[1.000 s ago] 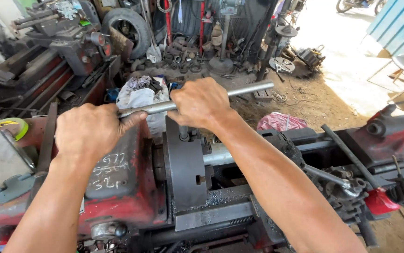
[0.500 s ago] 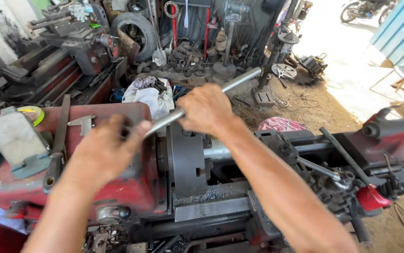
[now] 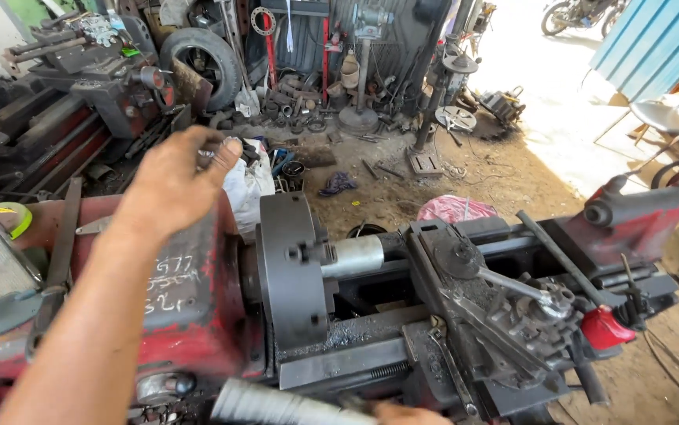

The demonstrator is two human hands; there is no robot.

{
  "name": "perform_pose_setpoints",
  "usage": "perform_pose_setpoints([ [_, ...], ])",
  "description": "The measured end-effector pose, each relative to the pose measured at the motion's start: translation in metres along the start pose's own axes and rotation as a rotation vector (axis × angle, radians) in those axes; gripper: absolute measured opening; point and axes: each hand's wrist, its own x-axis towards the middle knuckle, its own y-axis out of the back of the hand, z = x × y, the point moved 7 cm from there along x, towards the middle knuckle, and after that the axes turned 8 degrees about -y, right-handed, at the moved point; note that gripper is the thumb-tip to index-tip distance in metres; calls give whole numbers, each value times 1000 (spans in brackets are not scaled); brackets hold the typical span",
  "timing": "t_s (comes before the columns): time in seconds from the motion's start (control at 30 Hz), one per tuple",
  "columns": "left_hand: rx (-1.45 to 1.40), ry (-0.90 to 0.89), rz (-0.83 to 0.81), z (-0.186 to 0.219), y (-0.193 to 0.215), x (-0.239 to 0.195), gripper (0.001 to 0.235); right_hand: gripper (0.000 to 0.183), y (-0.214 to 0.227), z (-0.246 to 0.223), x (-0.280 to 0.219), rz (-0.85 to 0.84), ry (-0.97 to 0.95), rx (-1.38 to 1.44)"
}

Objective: Adjusting the chuck of a metal lathe using a T-handle wrench to secure a metal rod for machining.

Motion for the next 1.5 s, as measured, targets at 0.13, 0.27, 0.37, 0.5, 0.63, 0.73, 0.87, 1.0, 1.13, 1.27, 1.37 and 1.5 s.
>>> perform_pose_setpoints([
  [0.13,-8,174,155,-34,-91,-9,60,43,159,42,62,-51,-287,119],
  [0.27,283,256,316,37,-158,-78,112,36,282,-9,132,339,-19,299],
  [0.37,287,222,455,38,-176,-108,107,18,314,-74,181,203,150,242],
  [0.5,334,95,610,47,-177,-131,102,24,315,-129,227,90,229,108],
  [0.63,234,135,416,36,-173,-144,102,34,306,-159,234,14,385,-16],
  [0.73,19,-1,436,66,-92,-157,65,20,303,-165,239,-29,463,-101],
  [0.87,212,-395,759,136,31,-175,15,15,300,-177,236,38,680,-189],
  [1.0,583,-19,578,94,24,-144,43,4,300,-187,222,85,814,-249],
  [1.13,764,310,180,64,0,-133,57,5,310,-197,221,148,799,-263],
  [1.27,846,-10,479,-17,15,-109,51,27,310,-191,206,144,621,-168],
  [1.37,585,132,297,-42,26,-60,37,35,314,-185,195,-83,495,-103],
  [1.5,430,145,324,-65,24,-17,40,44,303,-158,200,-298,537,-84],
])
